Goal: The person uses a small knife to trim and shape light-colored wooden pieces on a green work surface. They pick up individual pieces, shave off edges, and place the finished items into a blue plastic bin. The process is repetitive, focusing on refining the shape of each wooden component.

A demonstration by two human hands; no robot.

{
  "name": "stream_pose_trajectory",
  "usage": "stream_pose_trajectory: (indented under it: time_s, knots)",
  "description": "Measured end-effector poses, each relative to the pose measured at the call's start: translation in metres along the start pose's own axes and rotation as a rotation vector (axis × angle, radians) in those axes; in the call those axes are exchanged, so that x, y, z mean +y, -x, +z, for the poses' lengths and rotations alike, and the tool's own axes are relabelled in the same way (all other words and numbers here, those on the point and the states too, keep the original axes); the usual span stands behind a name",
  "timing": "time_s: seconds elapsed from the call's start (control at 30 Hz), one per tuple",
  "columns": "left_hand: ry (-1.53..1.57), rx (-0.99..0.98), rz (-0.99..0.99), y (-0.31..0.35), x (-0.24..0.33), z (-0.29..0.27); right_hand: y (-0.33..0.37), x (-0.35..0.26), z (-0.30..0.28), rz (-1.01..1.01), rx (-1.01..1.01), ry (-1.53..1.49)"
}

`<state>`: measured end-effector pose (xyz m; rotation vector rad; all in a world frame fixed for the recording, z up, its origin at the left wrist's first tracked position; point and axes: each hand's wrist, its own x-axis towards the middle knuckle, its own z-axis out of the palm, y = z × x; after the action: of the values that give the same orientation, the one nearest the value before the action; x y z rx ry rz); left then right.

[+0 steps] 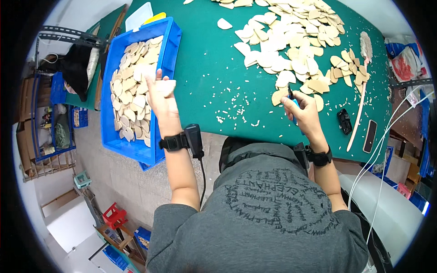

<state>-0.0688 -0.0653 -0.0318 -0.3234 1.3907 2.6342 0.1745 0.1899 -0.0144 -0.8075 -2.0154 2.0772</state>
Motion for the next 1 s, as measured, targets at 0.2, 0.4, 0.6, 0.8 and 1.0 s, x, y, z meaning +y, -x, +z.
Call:
stream_pose_trajectory:
  time_s: [0.2, 0.4, 0.6, 0.8, 1.0]
  knots:
    - [0.024, -0.338, -0.247, 0.041, -0.042, 0.012, -0.003, -0.007, 0.026, 0.033, -0.096, -0.041]
    - [-0.103, -0.66, -0.506, 0.098, -0.048, 0.065, -0.005, -0.018, 0.047, -0.051, -0.097, -0.12]
    - [0.056, -0.72, -0.697, 0.106, -0.055, 0.066, -0.007, -0.006, 0.057, -0.095, -0.028, -0.065]
    - [-0.507, -0.8, -0.273, 0.101, -0.04, 0.063, 0.004, -0.02, 0.056, -0.069, -0.027, -0.079]
    - [-0.678, -0.815, -0.097, 0.104, -0.02, 0.067, 0.008, -0.021, 0.056, -0.091, -0.09, 0.058]
